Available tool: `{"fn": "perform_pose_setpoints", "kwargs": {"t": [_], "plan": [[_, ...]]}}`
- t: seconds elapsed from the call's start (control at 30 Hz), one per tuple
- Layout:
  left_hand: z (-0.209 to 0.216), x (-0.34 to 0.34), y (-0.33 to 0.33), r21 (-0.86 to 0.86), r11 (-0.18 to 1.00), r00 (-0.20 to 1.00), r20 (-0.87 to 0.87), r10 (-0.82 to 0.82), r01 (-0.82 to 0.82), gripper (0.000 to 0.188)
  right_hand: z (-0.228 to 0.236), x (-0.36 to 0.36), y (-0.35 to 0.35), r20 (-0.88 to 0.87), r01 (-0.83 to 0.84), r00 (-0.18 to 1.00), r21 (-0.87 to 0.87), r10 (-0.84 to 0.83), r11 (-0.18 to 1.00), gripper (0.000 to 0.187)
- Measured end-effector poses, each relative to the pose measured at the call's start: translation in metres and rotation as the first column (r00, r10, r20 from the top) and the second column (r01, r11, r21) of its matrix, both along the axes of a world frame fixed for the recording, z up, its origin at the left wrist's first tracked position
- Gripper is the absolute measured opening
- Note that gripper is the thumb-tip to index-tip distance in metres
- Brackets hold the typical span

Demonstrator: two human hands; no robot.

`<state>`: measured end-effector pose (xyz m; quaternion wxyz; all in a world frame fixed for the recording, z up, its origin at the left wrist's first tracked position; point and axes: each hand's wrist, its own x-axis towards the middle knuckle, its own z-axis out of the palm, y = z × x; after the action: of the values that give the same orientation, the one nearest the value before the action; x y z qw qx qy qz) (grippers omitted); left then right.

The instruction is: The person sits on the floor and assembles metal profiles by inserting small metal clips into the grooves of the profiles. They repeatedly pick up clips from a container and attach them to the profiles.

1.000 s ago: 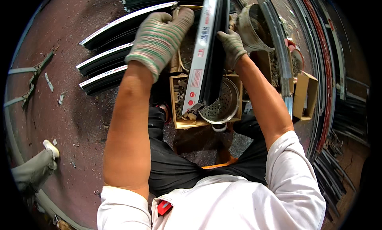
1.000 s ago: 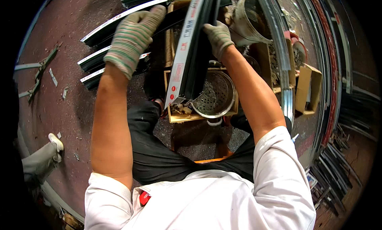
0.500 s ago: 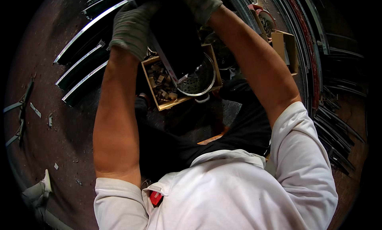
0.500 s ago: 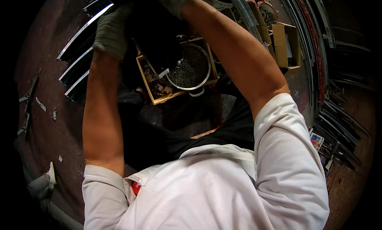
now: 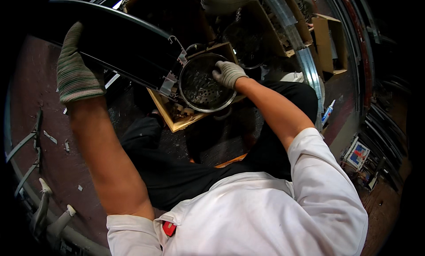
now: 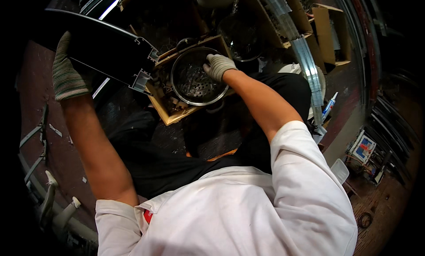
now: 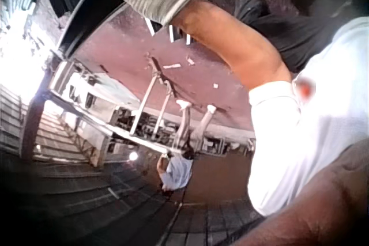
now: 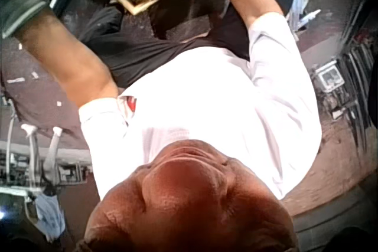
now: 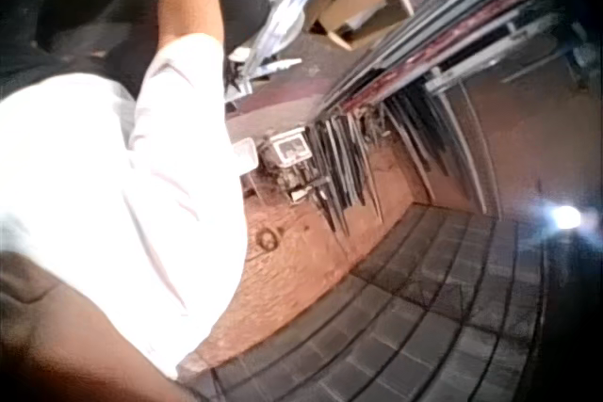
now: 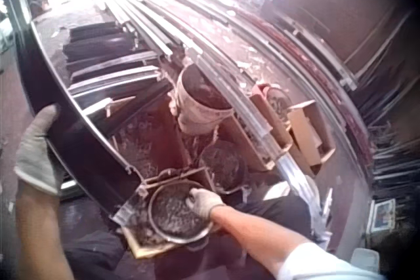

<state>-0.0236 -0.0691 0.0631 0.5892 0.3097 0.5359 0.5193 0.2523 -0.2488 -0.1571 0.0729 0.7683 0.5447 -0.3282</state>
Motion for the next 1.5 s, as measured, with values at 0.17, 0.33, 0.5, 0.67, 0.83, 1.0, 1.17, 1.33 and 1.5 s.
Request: {"fn": "perform_pose_setpoints", "kwargs": {"t": [0.17,0.33,0.5,0.67,0.83,1.0,1.17,1.33,1.5], "plan": [[-0.006,0.034,0.003,0.002,0.988,0.949,0.279,-0.148,0.154,0.032,-0.029,-0.044,-0.01,0.129,-0.012,0.992,0.065,0.003,0.998,0.072],[-0.015,0.038,0.006,0.073,0.977,0.918,0.334,-0.214,0.201,0.03,-0.061,-0.069,-0.025,0.231,-0.177,0.961,0.088,0.153,0.98,0.059],[-0.012,0.045,0.022,-0.07,0.996,0.996,0.059,0.066,-0.062,0.037,-0.056,-0.054,-0.031,-0.007,-0.219,0.976,-0.063,0.219,0.974,0.058],[-0.015,0.045,0.017,0.026,0.999,0.999,0.027,0.033,-0.034,0.043,-0.052,-0.047,-0.027,0.236,-0.113,0.97,0.241,0.055,0.964,0.07],[-0.015,0.04,0.02,0.042,0.998,0.999,0.036,0.034,-0.036,0.042,-0.069,-0.055,-0.021,0.161,-0.17,0.975,0.081,0.156,0.982,0.056],[-0.013,0.029,0.028,-0.013,0.999,0.996,0.079,0.047,-0.046,0.039,-0.07,-0.054,-0.016,-0.08,-0.052,0.996,-0.15,0.04,0.987,0.045],[-0.009,0.03,0.025,-0.014,0.995,0.991,0.09,0.101,-0.1,0.039,-0.054,-0.048,-0.032,-0.101,-0.006,0.995,-0.075,-0.001,0.997,0.046],[-0.008,0.029,0.027,0.005,0.995,0.987,0.123,0.102,-0.103,0.038,-0.046,-0.043,-0.048,-0.063,0.215,0.976,0.077,-0.21,0.974,0.05],[-0.006,0.025,0.034,-0.03,0.993,0.973,0.197,0.12,-0.117,0.035,-0.022,-0.034,-0.039,-0.26,0.436,0.872,0.025,-0.415,0.9,0.048]]}}
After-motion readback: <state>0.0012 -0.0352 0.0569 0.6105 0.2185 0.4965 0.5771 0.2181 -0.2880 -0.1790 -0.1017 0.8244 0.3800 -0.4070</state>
